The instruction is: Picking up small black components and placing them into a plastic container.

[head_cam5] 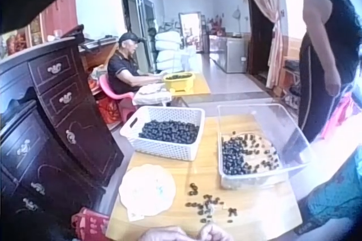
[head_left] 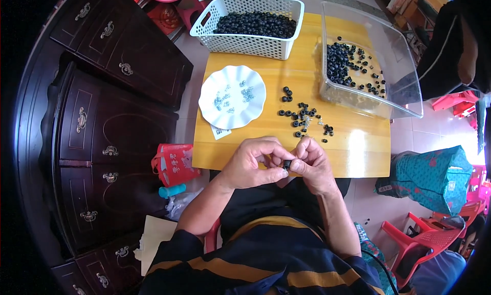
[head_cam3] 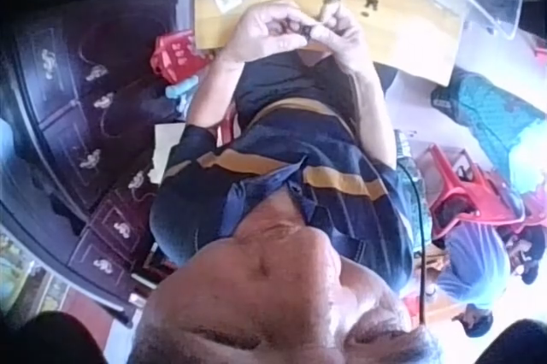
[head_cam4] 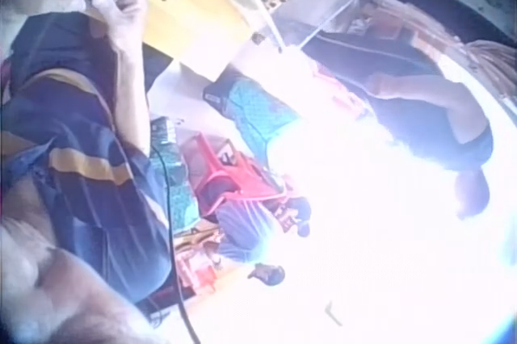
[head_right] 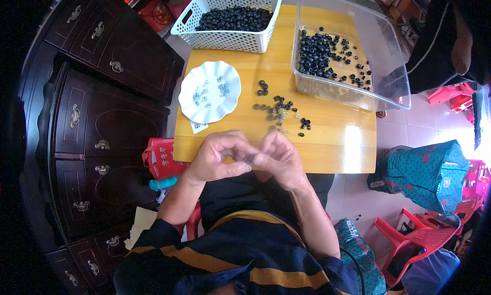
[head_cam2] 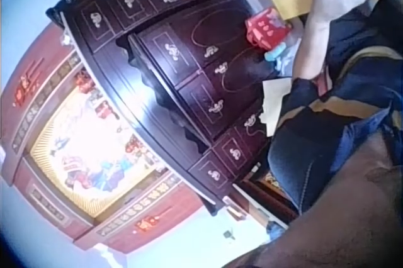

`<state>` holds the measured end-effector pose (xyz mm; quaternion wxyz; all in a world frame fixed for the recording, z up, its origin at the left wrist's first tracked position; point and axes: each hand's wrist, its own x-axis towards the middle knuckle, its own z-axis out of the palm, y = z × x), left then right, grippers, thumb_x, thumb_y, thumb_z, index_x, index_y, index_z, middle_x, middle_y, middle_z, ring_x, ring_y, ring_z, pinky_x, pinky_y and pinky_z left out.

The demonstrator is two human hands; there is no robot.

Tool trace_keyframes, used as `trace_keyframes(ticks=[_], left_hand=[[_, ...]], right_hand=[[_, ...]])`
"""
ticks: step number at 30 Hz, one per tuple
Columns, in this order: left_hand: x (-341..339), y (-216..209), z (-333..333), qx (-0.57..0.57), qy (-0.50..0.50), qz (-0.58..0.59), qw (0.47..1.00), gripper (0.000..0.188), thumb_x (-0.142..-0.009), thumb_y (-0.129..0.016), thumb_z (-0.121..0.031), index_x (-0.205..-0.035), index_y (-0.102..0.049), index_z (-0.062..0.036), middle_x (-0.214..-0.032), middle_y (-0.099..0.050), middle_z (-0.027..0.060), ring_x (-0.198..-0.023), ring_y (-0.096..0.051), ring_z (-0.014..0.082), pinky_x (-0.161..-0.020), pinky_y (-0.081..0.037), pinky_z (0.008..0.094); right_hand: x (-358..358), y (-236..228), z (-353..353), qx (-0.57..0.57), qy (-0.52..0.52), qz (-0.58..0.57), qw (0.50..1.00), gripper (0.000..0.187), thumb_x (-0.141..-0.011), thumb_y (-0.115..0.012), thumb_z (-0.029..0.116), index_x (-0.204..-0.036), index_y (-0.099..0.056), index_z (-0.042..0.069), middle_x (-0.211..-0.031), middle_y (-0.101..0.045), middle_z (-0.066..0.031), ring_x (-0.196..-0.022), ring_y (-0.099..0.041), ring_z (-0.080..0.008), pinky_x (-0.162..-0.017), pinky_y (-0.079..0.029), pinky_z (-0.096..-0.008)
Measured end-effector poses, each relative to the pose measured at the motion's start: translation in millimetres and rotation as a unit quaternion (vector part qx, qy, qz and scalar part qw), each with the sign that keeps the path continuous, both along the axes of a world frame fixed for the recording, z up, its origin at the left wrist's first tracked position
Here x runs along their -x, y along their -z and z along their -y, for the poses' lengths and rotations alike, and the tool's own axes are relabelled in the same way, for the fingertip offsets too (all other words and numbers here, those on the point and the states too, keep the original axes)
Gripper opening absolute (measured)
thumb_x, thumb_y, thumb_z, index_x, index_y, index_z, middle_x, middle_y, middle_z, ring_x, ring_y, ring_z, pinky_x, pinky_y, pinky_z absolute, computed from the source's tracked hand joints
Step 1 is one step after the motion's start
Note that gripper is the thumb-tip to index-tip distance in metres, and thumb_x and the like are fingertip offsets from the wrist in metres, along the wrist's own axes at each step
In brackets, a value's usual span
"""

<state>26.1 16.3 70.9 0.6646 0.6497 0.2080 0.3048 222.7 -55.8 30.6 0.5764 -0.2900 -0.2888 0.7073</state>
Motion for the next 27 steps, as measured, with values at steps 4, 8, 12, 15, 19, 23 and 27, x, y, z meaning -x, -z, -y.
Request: trace_keyframes(ticks=[4, 8, 12, 15, 19, 23, 27], left_hand=[[-2.5, 0.8, 2.6, 0.014, -0.006, 0.024, 1.000, 0.022, -0.083, -0.078, -0.002, -0.104, -0.075, -0.0028, -0.087, -0.062, -0.0004, -0.076, -0.056, 0.0065, -0.067, -0.044, 0.0220], [-4.8, -1.0, 4.9, 0.012, -0.007, 0.041, 0.999, 0.021, -0.083, -0.079, -0.002, -0.104, -0.074, -0.0016, -0.086, -0.062, 0.0000, -0.074, -0.055, 0.0058, -0.066, -0.042, 0.0211], [-6.1, 2.9, 5.6, 0.042, 0.000, 0.077, 0.996, 0.021, -0.084, -0.079, -0.002, -0.105, -0.073, -0.0006, -0.087, -0.063, 0.0004, -0.073, -0.055, 0.0059, -0.066, -0.041, 0.0201], [-6.5, -3.5, 5.7, 0.064, 0.009, 0.079, 0.995, 0.022, -0.086, -0.079, -0.001, -0.107, -0.073, 0.0002, -0.087, -0.063, 0.0005, -0.074, -0.056, 0.0062, -0.066, -0.041, 0.0205], [-8.5, 2.2, 3.5, 0.088, 0.015, 0.089, 0.992, 0.023, -0.087, -0.079, -0.001, -0.109, -0.073, 0.0006, -0.089, -0.064, 0.0012, -0.077, -0.058, 0.0067, -0.068, -0.043, 0.0212], [-10.3, -5.5, 4.3, 0.125, 0.019, 0.090, 0.988, 0.021, -0.089, -0.078, -0.002, -0.109, -0.072, 0.0010, -0.091, -0.064, 0.0016, -0.082, -0.061, 0.0076, -0.072, -0.047, 0.0221], [-8.5, -7.4, 5.4, 0.170, 0.014, 0.067, 0.983, 0.018, -0.090, -0.078, -0.003, -0.106, -0.071, 0.0012, -0.092, -0.064, 0.0014, -0.084, -0.062, 0.0082, -0.075, -0.048, 0.0225]], right_hand=[[3.3, -2.8, 2.8, 0.016, 0.009, -0.015, 1.000, 0.032, -0.088, -0.082, 0.013, -0.094, -0.050, 0.011, -0.088, -0.068, -0.0050, -0.079, -0.066, -0.0128, -0.068, -0.053, -0.0262], [3.6, -6.9, 4.1, 0.018, 0.020, -0.016, 1.000, 0.033, -0.086, -0.083, 0.014, -0.092, -0.051, 0.011, -0.084, -0.066, -0.0040, -0.074, -0.065, -0.0128, -0.064, -0.054, -0.0271], [5.6, -9.8, 1.7, -0.013, 0.034, -0.007, 0.999, 0.026, -0.090, -0.081, 0.013, -0.092, -0.055, 0.011, -0.077, -0.066, 0.0002, -0.062, -0.055, -0.0052, -0.050, -0.040, -0.0195], [4.9, -8.8, 0.4, -0.015, 0.026, -0.017, 0.999, 0.027, -0.089, -0.081, 0.015, -0.092, -0.055, 0.011, -0.078, -0.067, -0.0003, -0.062, -0.056, -0.0056, -0.050, -0.040, -0.0198], [4.4, -11.1, -0.7, 0.011, 0.017, -0.069, 0.997, 0.035, -0.086, -0.084, 0.019, -0.091, -0.050, 0.011, -0.083, -0.067, -0.0026, -0.073, -0.065, -0.0115, -0.065, -0.053, -0.0248], [4.0, -14.1, -1.1, 0.011, 0.039, -0.049, 0.998, 0.036, -0.086, -0.085, 0.019, -0.091, -0.051, 0.012, -0.084, -0.067, -0.0024, -0.076, -0.064, -0.0105, -0.069, -0.051, -0.0245], [5.2, -17.4, -0.5, -0.002, 0.056, -0.016, 0.998, 0.034, -0.085, -0.085, 0.017, -0.092, -0.052, 0.011, -0.084, -0.066, -0.0021, -0.077, -0.063, -0.0100, -0.071, -0.050, -0.0243]])
